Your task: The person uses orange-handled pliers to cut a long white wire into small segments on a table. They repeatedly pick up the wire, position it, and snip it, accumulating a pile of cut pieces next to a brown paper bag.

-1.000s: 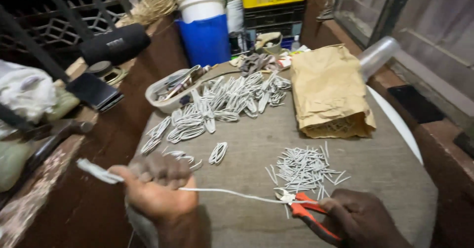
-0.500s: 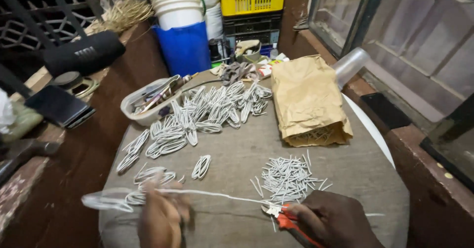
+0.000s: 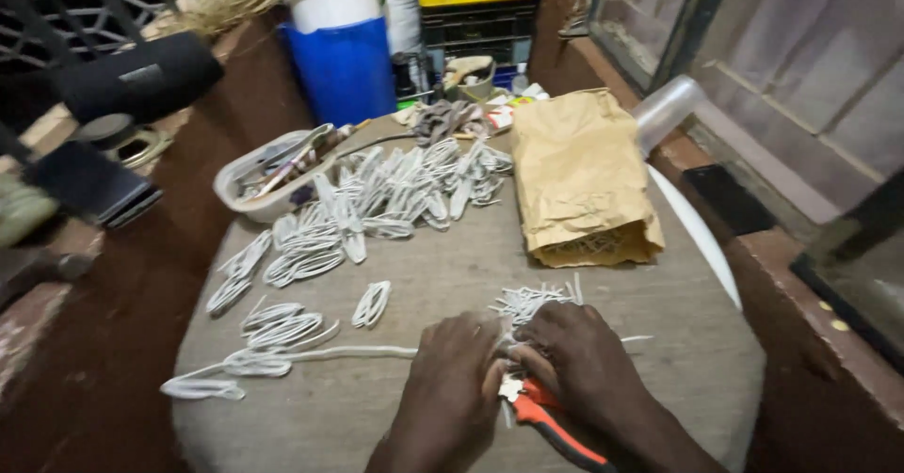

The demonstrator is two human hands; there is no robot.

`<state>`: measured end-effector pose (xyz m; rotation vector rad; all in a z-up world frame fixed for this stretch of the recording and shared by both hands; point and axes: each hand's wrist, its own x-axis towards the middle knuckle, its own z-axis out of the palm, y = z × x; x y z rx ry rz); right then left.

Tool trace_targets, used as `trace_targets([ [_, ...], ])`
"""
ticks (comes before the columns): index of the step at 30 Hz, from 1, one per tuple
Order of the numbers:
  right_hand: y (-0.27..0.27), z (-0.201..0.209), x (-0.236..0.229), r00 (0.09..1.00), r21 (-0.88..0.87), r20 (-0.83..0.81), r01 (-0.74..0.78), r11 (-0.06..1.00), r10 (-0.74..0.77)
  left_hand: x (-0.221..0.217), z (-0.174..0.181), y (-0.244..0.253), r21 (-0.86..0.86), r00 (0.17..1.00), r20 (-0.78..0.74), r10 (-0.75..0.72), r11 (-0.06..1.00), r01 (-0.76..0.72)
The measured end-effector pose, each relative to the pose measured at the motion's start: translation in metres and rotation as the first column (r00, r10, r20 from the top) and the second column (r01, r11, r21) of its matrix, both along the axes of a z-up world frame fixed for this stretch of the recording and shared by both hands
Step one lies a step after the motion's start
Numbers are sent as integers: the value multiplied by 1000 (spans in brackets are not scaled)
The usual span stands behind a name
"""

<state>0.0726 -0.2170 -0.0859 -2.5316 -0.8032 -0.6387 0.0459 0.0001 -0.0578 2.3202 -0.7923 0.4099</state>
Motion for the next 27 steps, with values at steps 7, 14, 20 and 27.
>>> trace_targets([
  [7,-38,9,-39,787,863,-442,504,-34,431,22,-4,-10,29,979,-199,-32,999,39],
  [14,-49,22,-6,688,840,89,336,-425,720,53,16,-39,-32,986,-167,-2,999,-4],
  [20,-27,43,49,511,848,224,317,-425,830,76,39,-56,-356,951,-277,-137,934,31],
  [27,7,52,96,397,882,219,310,-355,891,75,34,-51,-684,940,-334,-77,705,-185],
])
